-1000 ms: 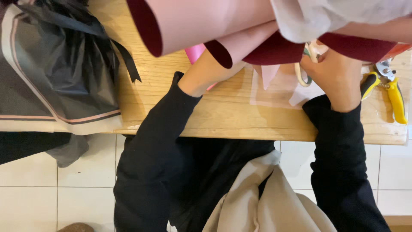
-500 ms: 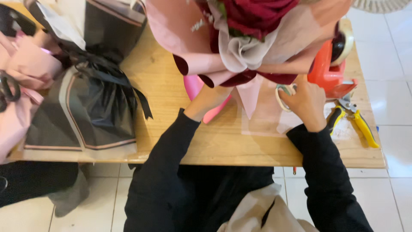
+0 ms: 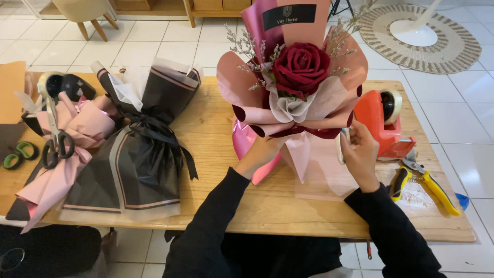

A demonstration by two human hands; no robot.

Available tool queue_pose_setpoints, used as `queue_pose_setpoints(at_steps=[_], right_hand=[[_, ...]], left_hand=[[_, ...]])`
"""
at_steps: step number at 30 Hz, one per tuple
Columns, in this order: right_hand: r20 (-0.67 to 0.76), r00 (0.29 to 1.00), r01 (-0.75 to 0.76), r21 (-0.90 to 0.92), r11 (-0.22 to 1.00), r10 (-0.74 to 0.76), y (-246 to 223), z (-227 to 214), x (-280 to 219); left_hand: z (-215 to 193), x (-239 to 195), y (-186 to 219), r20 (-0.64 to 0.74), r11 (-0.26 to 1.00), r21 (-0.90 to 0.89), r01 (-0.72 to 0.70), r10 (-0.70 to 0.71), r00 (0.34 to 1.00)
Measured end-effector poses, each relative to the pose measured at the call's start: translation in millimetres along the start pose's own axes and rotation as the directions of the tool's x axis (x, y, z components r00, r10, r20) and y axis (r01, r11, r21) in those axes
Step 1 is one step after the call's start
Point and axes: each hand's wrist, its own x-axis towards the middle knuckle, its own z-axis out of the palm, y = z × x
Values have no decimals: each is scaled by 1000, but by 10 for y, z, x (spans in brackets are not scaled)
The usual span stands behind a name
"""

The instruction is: The person assembles a floral bouquet by wrapping layers of pink and metallic pink paper around a red rose, securing the arrangement with tape, and trimming excess paper with scissors.

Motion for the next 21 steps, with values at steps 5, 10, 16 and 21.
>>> queue_pose_setpoints(at_steps=[5,10,16,21], right_hand=[[-42,998,51,106,993,-47,89,31,-41],[-105,975,212,154,965,-197,-43,96,-95],[-61,952,304,141,942,-299,-127,268,-296],[-29,952,304,179,936,-304,-162,320,-378]], left_hand=[[14,17,60,16,1000,-13,-3,3,1000],[64,-87,22,-13,994,-69,85,-86,996],[-139,-210,-669,-30,985,-73,159,-161,986],[-70,-202,-485,-61,979,-109,172,-179,982]])
